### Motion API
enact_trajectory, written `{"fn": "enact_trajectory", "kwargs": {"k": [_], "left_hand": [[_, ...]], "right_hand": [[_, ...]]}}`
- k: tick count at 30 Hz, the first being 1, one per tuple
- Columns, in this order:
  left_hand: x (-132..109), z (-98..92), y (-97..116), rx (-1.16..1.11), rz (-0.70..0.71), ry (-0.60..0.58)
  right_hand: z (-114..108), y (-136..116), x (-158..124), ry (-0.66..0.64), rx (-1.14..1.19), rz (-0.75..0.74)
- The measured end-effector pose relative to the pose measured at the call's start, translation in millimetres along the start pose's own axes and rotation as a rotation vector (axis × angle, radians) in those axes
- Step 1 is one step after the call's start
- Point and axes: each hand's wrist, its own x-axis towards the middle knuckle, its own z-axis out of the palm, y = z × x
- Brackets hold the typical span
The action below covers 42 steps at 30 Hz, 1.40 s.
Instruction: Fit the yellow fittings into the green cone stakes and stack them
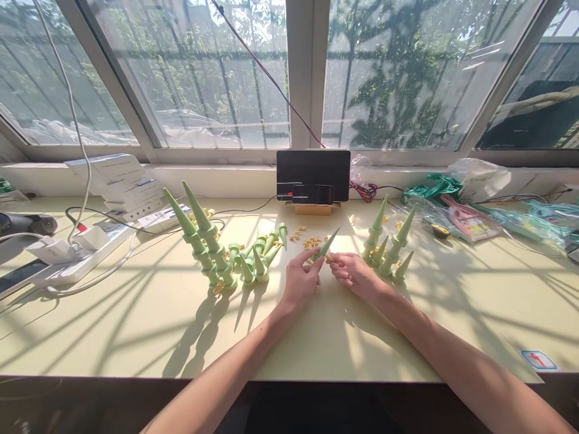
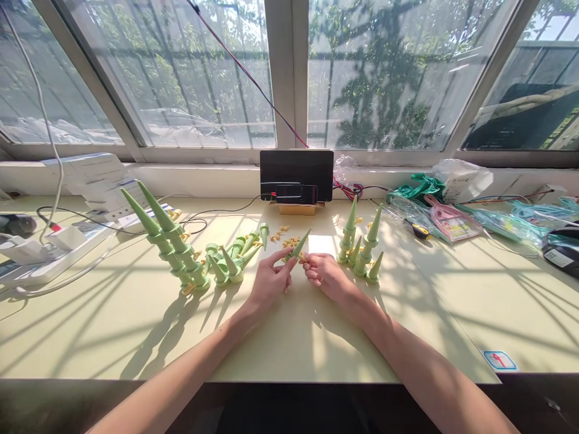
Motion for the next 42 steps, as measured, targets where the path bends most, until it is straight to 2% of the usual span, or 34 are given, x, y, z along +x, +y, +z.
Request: {"fn": "enact_trajectory", "kwargs": {"k": [7,17,21,31,35,42], "left_hand": [[0,0.8,-1,0.022,0.024,0.005],[-1,1.5,0,0.03,0.033,0.014],[-1,0.8,-2,0.031,0.033,-0.012],[-2,0.8,1,0.102,0.076,0.04],[-3,0.4,2,0.15,0.073,0.049],[2,-1.6,-4,0.189,0.083,0.045]], "right_hand": [[9,-1,-4,0.021,-0.022,-0.028],[15,-8,-9,-0.079,-0.054,0.024],[16,-11,-13,-0.098,-0.081,-0.015],[7,-1,-7,-0.032,-0.14,-0.024],[6,2,-6,-0.005,-0.255,-0.132],[8,0,-8,0.099,-0.73,-0.424]]}}
